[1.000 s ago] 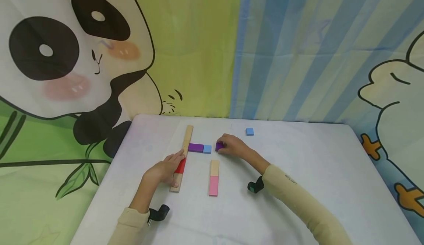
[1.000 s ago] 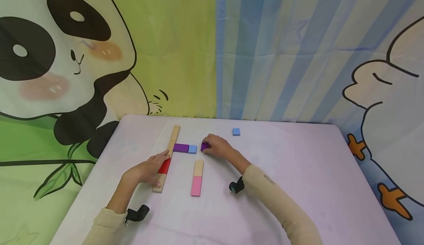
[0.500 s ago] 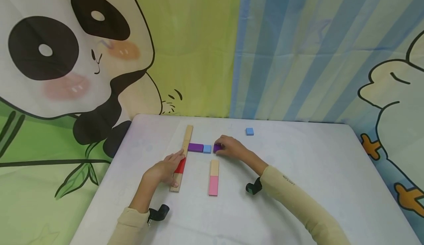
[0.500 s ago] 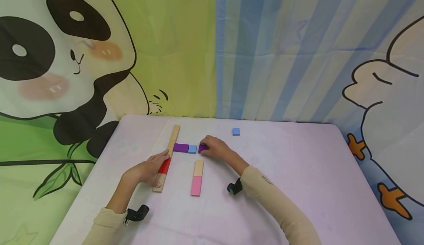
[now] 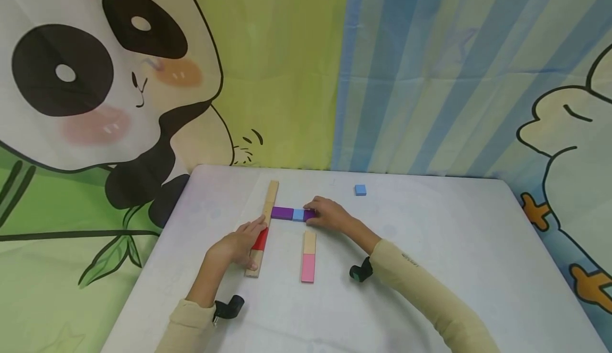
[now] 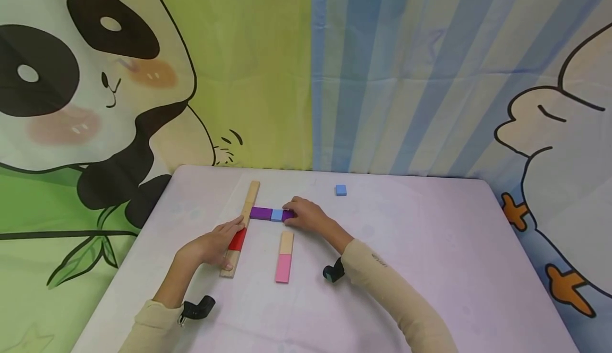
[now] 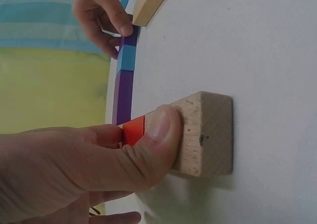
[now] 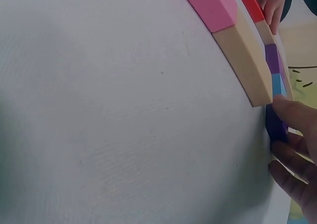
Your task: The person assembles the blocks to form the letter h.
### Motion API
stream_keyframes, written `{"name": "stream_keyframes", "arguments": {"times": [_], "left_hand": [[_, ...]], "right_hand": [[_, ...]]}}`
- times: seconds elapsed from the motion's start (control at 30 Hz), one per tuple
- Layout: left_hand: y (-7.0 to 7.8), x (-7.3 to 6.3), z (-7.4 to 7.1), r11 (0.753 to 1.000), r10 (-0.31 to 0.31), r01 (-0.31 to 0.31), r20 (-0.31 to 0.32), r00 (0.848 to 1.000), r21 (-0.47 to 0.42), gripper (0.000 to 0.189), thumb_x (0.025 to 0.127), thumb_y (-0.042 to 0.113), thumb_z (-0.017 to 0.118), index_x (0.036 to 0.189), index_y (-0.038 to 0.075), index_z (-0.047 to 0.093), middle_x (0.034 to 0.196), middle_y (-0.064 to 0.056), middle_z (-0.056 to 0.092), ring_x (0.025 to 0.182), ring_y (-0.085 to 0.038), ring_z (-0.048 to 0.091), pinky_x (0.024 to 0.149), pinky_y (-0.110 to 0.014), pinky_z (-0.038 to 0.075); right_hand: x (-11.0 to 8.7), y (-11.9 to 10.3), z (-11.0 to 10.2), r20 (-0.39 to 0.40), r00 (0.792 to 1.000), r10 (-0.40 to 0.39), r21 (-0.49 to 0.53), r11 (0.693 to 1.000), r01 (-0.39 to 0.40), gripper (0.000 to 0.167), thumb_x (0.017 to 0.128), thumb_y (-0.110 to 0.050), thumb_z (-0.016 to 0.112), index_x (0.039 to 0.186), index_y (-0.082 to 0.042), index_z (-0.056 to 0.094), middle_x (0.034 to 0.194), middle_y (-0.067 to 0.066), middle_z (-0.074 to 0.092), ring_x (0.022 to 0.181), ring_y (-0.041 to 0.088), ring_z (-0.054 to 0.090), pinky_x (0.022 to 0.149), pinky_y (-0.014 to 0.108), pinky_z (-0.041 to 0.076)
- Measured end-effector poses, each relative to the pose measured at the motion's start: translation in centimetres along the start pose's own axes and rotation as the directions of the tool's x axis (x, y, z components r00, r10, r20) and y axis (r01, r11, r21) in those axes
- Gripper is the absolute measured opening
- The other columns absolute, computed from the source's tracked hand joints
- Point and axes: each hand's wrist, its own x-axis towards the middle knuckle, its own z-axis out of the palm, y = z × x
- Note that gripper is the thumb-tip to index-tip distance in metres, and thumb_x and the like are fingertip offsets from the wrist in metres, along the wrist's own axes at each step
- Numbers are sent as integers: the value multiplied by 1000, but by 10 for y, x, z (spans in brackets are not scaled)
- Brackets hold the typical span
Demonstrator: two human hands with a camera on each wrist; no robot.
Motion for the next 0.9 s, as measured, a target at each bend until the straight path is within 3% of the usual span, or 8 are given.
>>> {"name": "stream_keyframes", "arguments": {"times": [0.2, 0.4, 0.7, 0.8, 0.9], "left_hand": [[0, 0, -1, 1000, 2, -2, -4, 1000, -7, 106, 66, 24, 88, 152, 8, 28, 165, -6, 14, 147, -38, 25, 104, -55, 45], [0, -1, 0, 1000, 7, -7, -6, 1000, -4, 107, 66, 25, 88, 152, 8, 27, 164, -6, 14, 147, -38, 25, 104, -56, 44], [1, -2, 1, 1000, -3, 3, -4, 1000, 4, 107, 66, 26, 88, 152, 9, 27, 164, -6, 14, 147, -37, 25, 104, -54, 46], [1, -1, 0, 1000, -1, 1, -5, 1000, 12, 107, 66, 26, 88, 152, 8, 28, 164, -7, 15, 147, -37, 26, 103, -54, 46], [1, -1, 0, 1000, -6, 6, -5, 1000, 18, 107, 66, 27, 88, 153, 9, 28, 164, -6, 15, 146, -36, 27, 102, -54, 47]], "right_hand": [[2, -3, 2, -9, 999, 32, -38, 999, -32, 43, 87, -32, 73, 122, -9, 67, 105, 7, 64, 86, 12, 55, 76, 27, 51], [-3, 4, -8, -76, 992, 101, -77, 991, -107, 47, 87, -39, 70, 124, -11, 66, 113, 8, 63, 102, 20, 60, 86, 37, 55], [-26, 44, -35, -192, 970, 150, -105, 979, -173, 43, 90, -33, 68, 123, -6, 65, 119, 14, 61, 109, 30, 58, 87, 46, 54], [-36, 60, -42, -258, 951, 170, -167, 962, -217, 39, 91, -25, 68, 124, -4, 63, 125, 18, 59, 114, 37, 55, 90, 51, 52], [-45, 74, -46, -270, 934, 234, -191, 938, -290, 39, 92, -15, 65, 129, -2, 60, 134, 22, 54, 121, 42, 50, 96, 54, 49]]}}
